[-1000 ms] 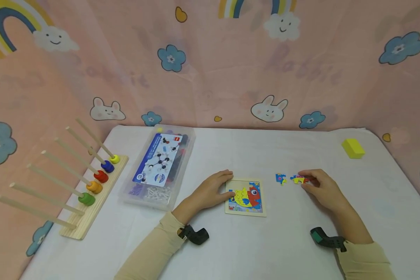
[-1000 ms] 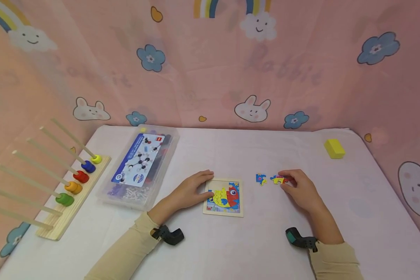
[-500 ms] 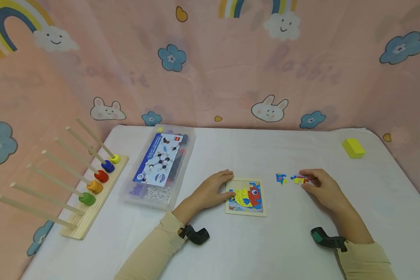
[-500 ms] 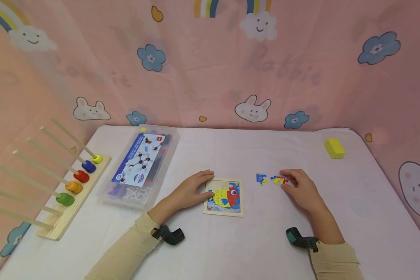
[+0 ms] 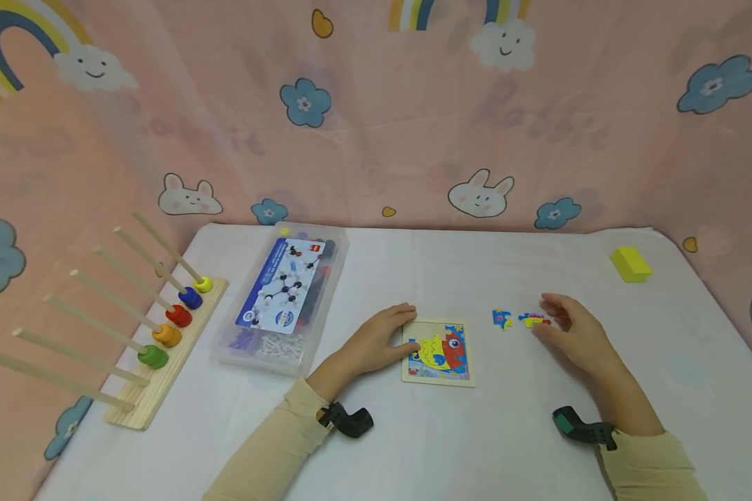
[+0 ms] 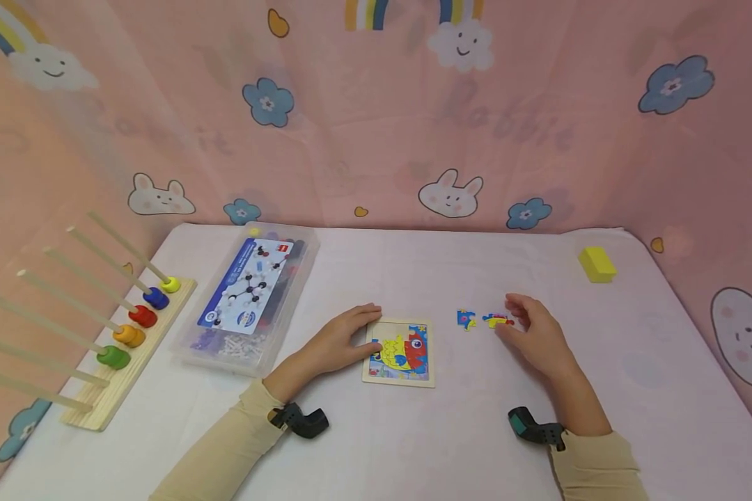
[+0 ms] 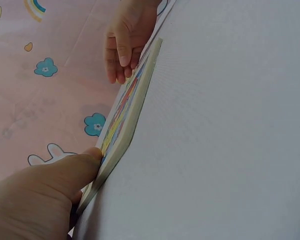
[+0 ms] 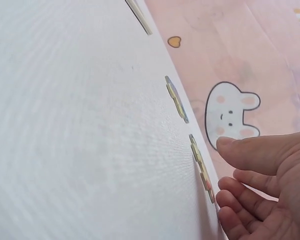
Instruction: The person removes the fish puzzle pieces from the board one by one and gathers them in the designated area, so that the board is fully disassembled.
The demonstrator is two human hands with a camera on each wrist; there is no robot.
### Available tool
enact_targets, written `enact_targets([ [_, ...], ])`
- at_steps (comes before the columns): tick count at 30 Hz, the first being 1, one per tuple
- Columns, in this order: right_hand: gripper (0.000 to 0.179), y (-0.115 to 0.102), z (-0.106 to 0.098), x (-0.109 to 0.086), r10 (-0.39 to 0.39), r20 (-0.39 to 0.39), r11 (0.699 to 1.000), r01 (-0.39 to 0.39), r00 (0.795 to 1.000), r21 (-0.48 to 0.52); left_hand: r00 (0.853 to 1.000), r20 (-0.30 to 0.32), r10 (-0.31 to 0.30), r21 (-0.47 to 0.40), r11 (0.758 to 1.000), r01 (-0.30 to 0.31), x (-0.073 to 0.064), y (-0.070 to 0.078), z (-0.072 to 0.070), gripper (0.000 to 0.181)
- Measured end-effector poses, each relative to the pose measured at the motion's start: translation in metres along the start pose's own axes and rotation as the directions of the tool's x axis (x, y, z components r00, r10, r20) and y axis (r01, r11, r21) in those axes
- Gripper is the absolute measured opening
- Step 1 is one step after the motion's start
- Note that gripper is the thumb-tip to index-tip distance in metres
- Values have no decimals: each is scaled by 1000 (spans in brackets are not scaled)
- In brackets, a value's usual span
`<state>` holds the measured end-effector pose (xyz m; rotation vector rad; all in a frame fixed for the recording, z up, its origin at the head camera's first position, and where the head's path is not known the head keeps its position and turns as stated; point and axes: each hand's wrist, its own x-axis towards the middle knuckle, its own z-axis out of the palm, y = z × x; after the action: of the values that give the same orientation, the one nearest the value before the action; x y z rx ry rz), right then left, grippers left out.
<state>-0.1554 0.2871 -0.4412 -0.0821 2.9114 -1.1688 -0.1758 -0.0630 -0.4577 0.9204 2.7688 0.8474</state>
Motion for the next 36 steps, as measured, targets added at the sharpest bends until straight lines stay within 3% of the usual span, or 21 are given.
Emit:
enact_targets([
  [6,62,-14,-1,-1,-49,38,998,48,998,43,1000,2,-7,-7,1000,7,0,1,0,60],
  [19,56,-42,19,-4,-61,101,998,57,993,40,1000,4,-10,1,1000,10,-1,1,0,61],
  [28,53,-61,41,-5,-156,170,987,149,973,53,1000,-8,0,1,1000,0,0,-1,2,61],
  [36,51,-73,59,-3,-195,215,981,191,957,41,1000,-6,6,4,1000,-6,0,0,1,60],
])
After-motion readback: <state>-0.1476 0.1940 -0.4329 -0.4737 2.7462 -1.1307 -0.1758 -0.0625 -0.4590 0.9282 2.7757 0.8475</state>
